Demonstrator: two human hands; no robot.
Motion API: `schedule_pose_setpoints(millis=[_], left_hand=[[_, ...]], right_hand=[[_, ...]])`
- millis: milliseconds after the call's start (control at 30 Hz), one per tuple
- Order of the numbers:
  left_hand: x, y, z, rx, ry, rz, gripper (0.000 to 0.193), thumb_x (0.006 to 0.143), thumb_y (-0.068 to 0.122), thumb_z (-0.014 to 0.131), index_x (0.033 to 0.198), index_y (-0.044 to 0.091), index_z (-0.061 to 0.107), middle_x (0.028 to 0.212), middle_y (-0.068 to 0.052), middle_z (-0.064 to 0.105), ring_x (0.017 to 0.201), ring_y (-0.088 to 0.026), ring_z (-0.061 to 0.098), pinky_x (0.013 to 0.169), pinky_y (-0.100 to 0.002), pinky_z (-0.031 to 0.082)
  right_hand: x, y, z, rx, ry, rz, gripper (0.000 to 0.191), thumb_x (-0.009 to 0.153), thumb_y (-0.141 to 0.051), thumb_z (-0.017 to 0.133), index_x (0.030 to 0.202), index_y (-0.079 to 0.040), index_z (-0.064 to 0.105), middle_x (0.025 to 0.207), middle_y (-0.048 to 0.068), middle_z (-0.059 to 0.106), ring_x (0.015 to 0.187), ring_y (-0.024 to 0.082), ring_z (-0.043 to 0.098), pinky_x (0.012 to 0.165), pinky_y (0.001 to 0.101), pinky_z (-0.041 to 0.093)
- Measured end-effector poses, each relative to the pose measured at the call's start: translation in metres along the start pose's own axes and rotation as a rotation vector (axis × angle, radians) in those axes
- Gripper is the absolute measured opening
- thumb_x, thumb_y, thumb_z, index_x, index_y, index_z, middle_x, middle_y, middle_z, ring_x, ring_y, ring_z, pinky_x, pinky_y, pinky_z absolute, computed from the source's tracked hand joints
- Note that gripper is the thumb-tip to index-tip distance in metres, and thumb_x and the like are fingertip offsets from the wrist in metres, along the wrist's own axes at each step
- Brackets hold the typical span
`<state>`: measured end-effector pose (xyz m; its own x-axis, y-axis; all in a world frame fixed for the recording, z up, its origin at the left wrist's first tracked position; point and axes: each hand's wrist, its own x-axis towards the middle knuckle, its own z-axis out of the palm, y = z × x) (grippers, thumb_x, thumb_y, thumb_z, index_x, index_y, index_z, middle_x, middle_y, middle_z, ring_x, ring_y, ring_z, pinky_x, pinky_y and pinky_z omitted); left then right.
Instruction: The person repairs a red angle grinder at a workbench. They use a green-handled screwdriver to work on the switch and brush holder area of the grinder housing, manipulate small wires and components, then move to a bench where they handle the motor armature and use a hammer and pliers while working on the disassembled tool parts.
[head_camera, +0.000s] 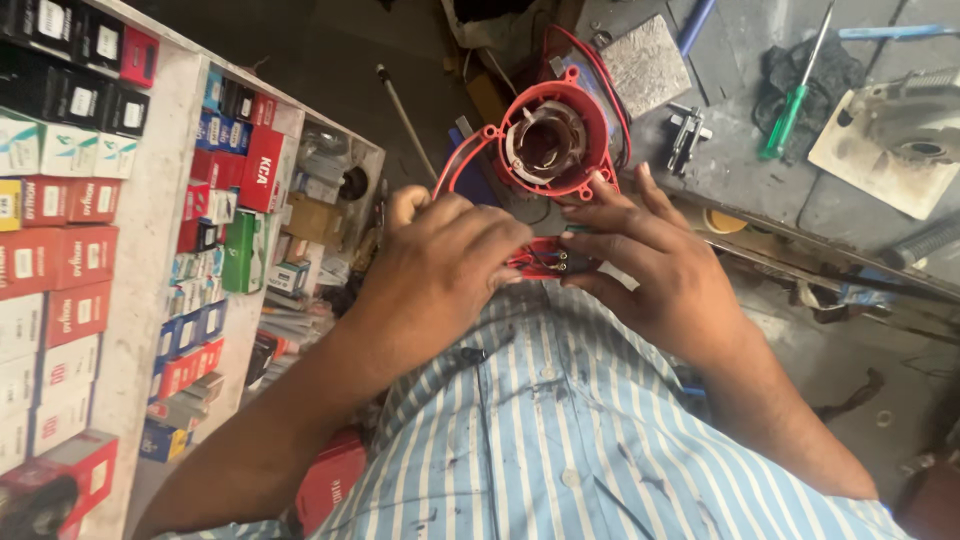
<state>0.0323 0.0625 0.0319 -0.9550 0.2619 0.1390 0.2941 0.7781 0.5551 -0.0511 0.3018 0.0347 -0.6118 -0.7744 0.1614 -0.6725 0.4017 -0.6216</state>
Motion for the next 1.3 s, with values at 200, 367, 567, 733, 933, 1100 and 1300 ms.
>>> schedule_pose_setpoints(millis=[200, 367, 567, 733, 933, 1100, 1300], left_hand=[[-0.016, -0.005, 0.01, 0.17, 0.077, 0.085, 0.018, 0.097, 0.021, 0.067, 0.113, 0.017, 0.075, 0.132, -0.006, 0.063, 0.119, -0.023, 0.057, 0.109, -0.057, 0.035], [-0.022, -0.017, 0.009, 0.158, 0.078, 0.157, 0.014, 0.099, 0.023, 0.065, 0.106, 0.017, 0.075, 0.138, -0.007, 0.062, 0.134, -0.024, 0.051, 0.113, -0.059, 0.033], [-0.029, -0.036, 0.026, 0.058, 0.128, 0.226, 0.021, 0.1, 0.029, 0.066, 0.115, 0.018, 0.074, 0.132, -0.004, 0.062, 0.137, -0.023, 0.049, 0.121, -0.068, 0.024], [-0.036, -0.058, 0.059, 0.065, 0.165, 0.255, 0.019, 0.107, 0.023, 0.066, 0.126, 0.027, 0.071, 0.138, 0.001, 0.062, 0.139, -0.018, 0.049, 0.126, -0.067, 0.023], [-0.04, -0.054, 0.066, 0.082, 0.248, 0.272, 0.022, 0.106, 0.027, 0.066, 0.127, 0.026, 0.067, 0.147, 0.0, 0.055, 0.139, -0.023, 0.049, 0.121, -0.069, 0.02], [-0.04, -0.045, 0.047, 0.041, 0.293, 0.319, 0.016, 0.109, 0.026, 0.068, 0.125, 0.025, 0.07, 0.148, 0.0, 0.057, 0.133, -0.021, 0.057, 0.119, -0.066, 0.022], [-0.019, -0.029, 0.031, 0.081, 0.217, 0.33, 0.009, 0.102, 0.021, 0.071, 0.096, 0.019, 0.077, 0.121, 0.001, 0.069, 0.102, -0.016, 0.068, 0.118, -0.055, 0.031]], right_hand=[[0.004, -0.024, -0.007, -0.289, 0.004, -0.005, 0.027, 0.078, -0.02, 0.085, 0.103, -0.01, 0.08, 0.115, 0.005, 0.075, 0.125, 0.029, 0.063, 0.106, 0.046, 0.046], [0.01, -0.033, -0.002, -0.288, -0.033, 0.054, 0.021, 0.08, -0.02, 0.086, 0.098, -0.011, 0.079, 0.115, 0.002, 0.075, 0.119, 0.023, 0.066, 0.103, 0.0418, 0.049], [0.014, -0.034, -0.001, -0.243, -0.044, 0.073, 0.028, 0.078, -0.018, 0.085, 0.103, -0.01, 0.078, 0.121, 0.003, 0.074, 0.125, 0.025, 0.064, 0.108, 0.0421, 0.049], [0.012, -0.041, -0.001, -0.414, -0.119, 0.049, 0.02, 0.082, -0.018, 0.084, 0.101, -0.012, 0.08, 0.122, 0.004, 0.074, 0.124, 0.026, 0.065, 0.11, 0.0438, 0.049], [0.024, -0.056, -0.002, -0.52, -0.116, 0.011, 0.018, 0.084, -0.018, 0.083, 0.1, -0.011, 0.08, 0.116, 0.004, 0.075, 0.12, 0.026, 0.067, 0.102, 0.0397, 0.054], [0.031, -0.068, -0.005, -0.522, -0.131, 0.006, 0.019, 0.078, -0.012, 0.082, 0.097, -0.008, 0.08, 0.112, 0.007, 0.076, 0.113, 0.026, 0.069, 0.094, 0.0367, 0.056], [0.027, -0.069, -0.008, -0.517, -0.116, 0.017, 0.024, 0.076, -0.01, 0.082, 0.098, -0.005, 0.077, 0.111, 0.007, 0.076, 0.112, 0.026, 0.069, 0.092, 0.0374, 0.057]])
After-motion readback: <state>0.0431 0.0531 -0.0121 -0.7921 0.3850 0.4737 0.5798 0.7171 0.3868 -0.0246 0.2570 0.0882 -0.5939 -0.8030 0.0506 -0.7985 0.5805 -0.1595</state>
